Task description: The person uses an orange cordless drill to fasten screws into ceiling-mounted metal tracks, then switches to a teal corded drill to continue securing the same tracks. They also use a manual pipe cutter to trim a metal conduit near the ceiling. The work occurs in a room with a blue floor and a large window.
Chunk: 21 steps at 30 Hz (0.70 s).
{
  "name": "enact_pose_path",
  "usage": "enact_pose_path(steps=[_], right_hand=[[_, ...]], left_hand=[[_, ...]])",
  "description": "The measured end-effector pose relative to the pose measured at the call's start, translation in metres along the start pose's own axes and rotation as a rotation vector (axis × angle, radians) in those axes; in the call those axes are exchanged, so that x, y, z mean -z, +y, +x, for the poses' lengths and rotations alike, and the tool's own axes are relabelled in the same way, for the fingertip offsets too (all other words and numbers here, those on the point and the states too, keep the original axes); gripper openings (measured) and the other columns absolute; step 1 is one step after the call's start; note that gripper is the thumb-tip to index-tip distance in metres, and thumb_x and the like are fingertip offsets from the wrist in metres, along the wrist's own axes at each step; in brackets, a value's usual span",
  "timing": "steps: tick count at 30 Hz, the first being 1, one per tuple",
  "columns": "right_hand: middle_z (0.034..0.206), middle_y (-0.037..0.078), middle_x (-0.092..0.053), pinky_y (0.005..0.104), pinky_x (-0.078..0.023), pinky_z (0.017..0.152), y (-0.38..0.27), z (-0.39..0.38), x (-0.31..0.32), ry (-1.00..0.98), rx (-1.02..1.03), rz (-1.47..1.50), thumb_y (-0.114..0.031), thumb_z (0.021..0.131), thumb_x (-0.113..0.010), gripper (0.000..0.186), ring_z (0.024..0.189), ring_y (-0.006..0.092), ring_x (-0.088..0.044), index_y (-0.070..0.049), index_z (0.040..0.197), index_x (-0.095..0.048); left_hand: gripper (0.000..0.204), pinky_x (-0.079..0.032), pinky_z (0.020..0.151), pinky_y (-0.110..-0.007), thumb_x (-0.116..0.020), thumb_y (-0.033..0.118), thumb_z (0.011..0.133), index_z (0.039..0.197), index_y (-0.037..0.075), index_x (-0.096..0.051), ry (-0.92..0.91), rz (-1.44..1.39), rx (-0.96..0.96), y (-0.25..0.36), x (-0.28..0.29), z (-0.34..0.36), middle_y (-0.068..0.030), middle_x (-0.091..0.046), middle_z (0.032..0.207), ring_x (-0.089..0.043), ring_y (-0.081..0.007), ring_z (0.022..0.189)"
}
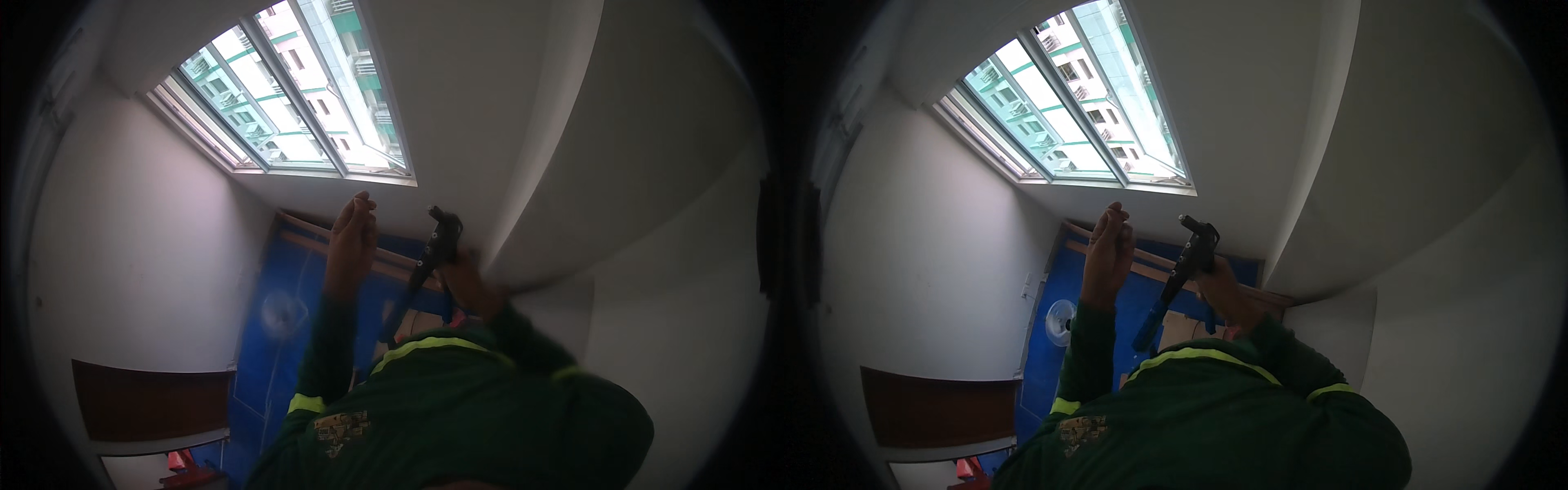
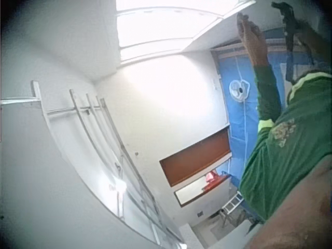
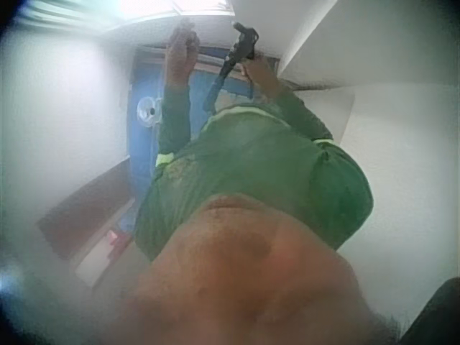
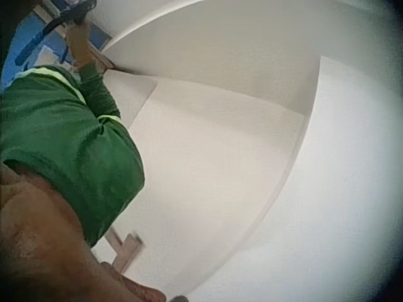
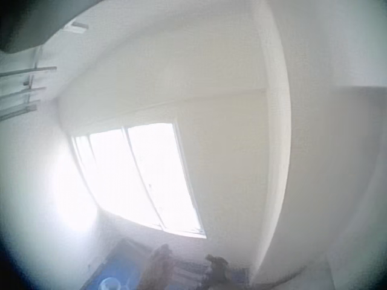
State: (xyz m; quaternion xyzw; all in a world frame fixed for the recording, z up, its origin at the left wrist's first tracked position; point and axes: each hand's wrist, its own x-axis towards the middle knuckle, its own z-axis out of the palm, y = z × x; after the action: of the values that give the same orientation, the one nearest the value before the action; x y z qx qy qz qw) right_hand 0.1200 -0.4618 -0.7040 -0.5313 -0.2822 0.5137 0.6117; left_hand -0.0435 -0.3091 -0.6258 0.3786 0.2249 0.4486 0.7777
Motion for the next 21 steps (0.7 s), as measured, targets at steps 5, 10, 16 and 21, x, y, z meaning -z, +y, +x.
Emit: enact_pose_path(steps=[5, 10, 16, 21], right_hand=[[0.074, -0.002, -0.057, 0.0286, -0.047, 0.051, 0.001, 0.002, -0.013, -0.053, -0.134, -0.074, -0.011, 0.103, -0.067, 0.011, 0.057, 0.0083, -0.054, -0.002, 0.109, -0.068], [0.073, -0.002, -0.053, 0.0287, -0.048, 0.053, -0.004, -0.001, -0.022, -0.099, -0.163, -0.125, -0.011, 0.104, -0.066, 0.01, 0.06, 0.008, -0.052, -0.002, 0.107, -0.067], [0.072, -0.002, -0.052, 0.0302, -0.048, 0.053, 0.003, 0.005, -0.022, -0.114, -0.149, -0.099, -0.01, 0.104, -0.066, 0.008, 0.059, 0.0088, -0.051, -0.002, 0.104, -0.064], [0.072, -0.002, -0.053, 0.0306, -0.048, 0.052, 0.002, 0.004, -0.024, -0.098, -0.185, -0.121, -0.01, 0.104, -0.066, 0.008, 0.059, 0.0095, -0.052, -0.002, 0.103, -0.064]], left_hand=[[0.031, -0.037, 0.058, -0.015, -0.066, 0.022, 0.111, 0.134, 0.001, -0.067, -0.015, 0.154, 0.019, 0.002, -0.016, -0.007, -0.0009, -0.068, 0.11, -0.046, 0.0007, 0.069], [0.027, -0.033, 0.054, -0.017, -0.07, 0.022, 0.108, 0.126, 0.002, -0.073, 0.013, 0.243, -0.012, -0.006, -0.018, -0.011, 0.0001, -0.072, 0.107, -0.041, 0.0017, 0.063], [0.024, -0.03, 0.053, -0.017, -0.073, 0.021, 0.106, 0.122, 0.004, -0.076, 0.025, 0.438, -0.078, -0.01, -0.025, -0.015, 0.0018, -0.074, 0.1, -0.039, 0.0017, 0.062], [0.021, -0.029, 0.052, -0.018, -0.073, 0.021, 0.106, 0.118, 0.004, -0.077, 0.039, 0.378, -0.075, -0.012, -0.024, -0.012, 0.0013, -0.075, 0.099, -0.038, 0.0013, 0.06]])
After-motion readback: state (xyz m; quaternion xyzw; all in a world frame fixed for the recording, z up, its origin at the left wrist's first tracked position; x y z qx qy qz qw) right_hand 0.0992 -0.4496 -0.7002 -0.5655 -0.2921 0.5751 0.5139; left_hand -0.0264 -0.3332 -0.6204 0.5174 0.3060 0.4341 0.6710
